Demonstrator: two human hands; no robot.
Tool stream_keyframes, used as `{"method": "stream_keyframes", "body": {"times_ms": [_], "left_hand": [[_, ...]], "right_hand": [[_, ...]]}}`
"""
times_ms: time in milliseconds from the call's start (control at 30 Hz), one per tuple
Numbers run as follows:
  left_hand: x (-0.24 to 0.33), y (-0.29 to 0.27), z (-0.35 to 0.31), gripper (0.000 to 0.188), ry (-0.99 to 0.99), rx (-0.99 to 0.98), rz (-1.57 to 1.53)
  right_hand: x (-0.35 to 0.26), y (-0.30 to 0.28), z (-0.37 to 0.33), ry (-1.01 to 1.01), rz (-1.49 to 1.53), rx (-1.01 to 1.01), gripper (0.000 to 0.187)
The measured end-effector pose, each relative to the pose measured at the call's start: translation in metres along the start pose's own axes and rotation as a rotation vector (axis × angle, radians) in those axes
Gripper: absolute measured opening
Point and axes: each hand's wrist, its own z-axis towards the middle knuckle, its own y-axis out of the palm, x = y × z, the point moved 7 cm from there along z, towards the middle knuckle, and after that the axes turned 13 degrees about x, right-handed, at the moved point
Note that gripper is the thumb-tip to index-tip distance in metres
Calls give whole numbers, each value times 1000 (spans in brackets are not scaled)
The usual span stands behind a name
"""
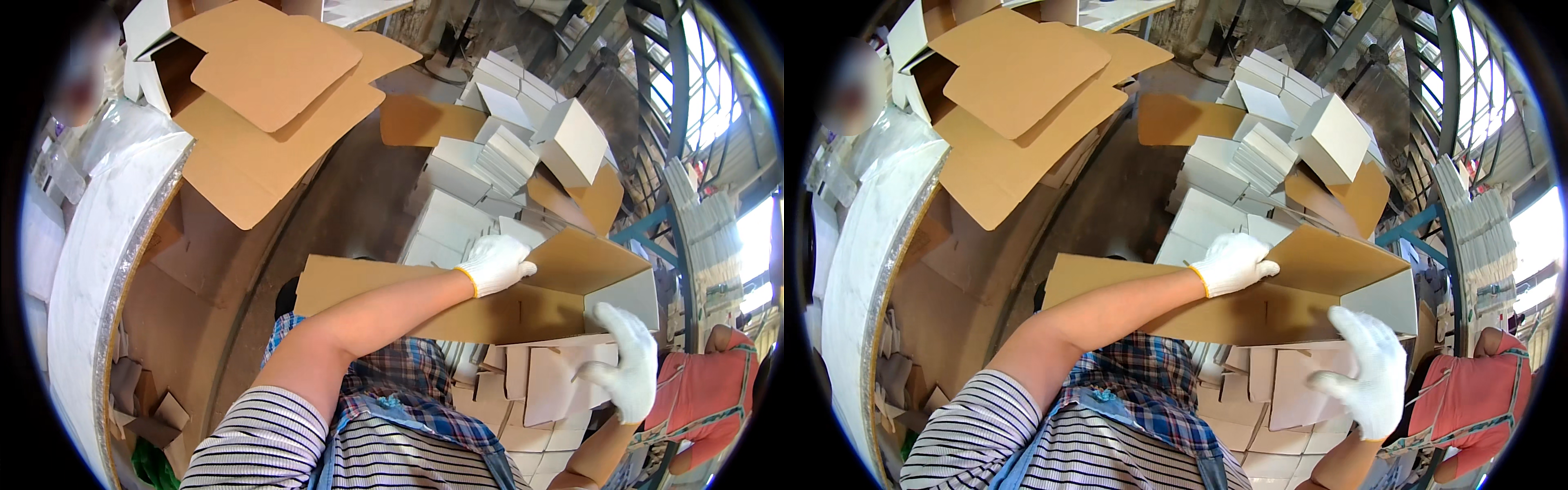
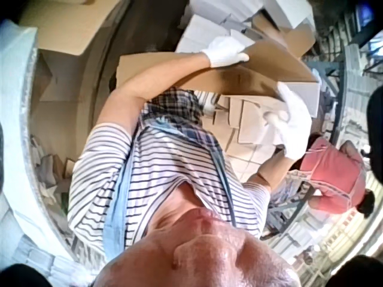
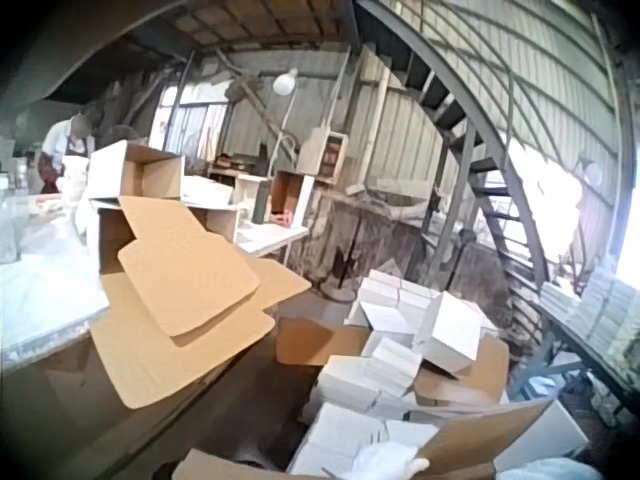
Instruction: The person assembles flat cardboard pieces into small white boxes by hand. They fold the flaps and tuck them into slots to form the box structure, then place the finished boxes into a stack on the table.
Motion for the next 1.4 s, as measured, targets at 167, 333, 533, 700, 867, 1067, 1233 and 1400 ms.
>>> {"method": "stream_keyframes", "body": {"times_ms": [167,333,533,700,867,1067,1233,1400], "left_hand": [[3,2,-3,43,5,24,10],[-7,10,-11,42,-18,33,-63],[-39,40,-30,54,-181,-199,-79],[-31,30,-31,61,-305,-313,-55],[-30,34,-30,62,-386,-377,-48],[-41,49,-28,60,-372,-418,-82],[-38,49,-29,57,-354,-426,-33],[-44,52,-29,63,-344,-377,-81]], "right_hand": [[-11,13,-1,-69,-251,125,38],[-10,15,-1,-153,-225,182,28],[-5,23,1,-196,-166,161,25],[-18,32,6,-218,-151,107,24],[-13,29,5,-313,-219,92,24],[1,29,4,-253,-94,58,18],[5,36,9,-99,-78,22,14],[5,38,19,5,-25,28,14]]}}
